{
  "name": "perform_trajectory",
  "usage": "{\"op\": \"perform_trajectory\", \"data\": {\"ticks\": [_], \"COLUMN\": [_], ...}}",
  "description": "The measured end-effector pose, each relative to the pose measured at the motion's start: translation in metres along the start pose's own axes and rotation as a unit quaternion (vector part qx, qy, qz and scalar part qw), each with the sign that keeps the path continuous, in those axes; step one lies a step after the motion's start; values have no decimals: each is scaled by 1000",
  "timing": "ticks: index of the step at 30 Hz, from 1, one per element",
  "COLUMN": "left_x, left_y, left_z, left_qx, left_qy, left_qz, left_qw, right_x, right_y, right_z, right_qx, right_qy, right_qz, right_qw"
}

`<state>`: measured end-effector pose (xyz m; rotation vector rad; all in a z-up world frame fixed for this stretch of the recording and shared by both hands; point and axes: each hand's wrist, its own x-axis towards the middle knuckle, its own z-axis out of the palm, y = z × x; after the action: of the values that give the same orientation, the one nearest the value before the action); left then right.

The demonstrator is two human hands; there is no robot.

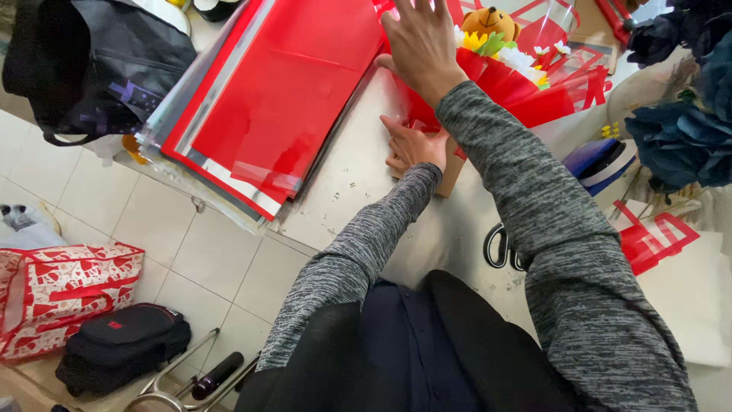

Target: The person wraps a small teddy bear and sunflowers with red plastic sheets, using tape and scissors to secure the arrangement and form the base of the bouquet.

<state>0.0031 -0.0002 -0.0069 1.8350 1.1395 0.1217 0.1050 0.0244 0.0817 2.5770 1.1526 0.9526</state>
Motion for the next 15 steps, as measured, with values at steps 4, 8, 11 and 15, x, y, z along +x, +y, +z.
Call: {"op": "perform_trajectory", "data": {"ticks": [4, 8, 11, 15], "left_x": [-3, -2, 0, 12], "left_y": [3, 2, 0, -3], "left_z": [-7, -4, -3, -5], "left_qx": [27, 11, 15, 44], "left_qy": [-25, -6, 21, -49], "left_qz": [-4, 2, 39, 6], "left_qw": [999, 1000, 999, 998], "right_x": [7, 16, 17, 11], "right_y": [-1, 2, 10, 37], "right_z": [5, 19, 25, 9], "right_qx": [-2, -43, -97, 51], "right_qy": [-6, -3, -9, 57], "right_qz": [-16, -17, 23, 14], "right_qw": [1000, 999, 995, 997]}}
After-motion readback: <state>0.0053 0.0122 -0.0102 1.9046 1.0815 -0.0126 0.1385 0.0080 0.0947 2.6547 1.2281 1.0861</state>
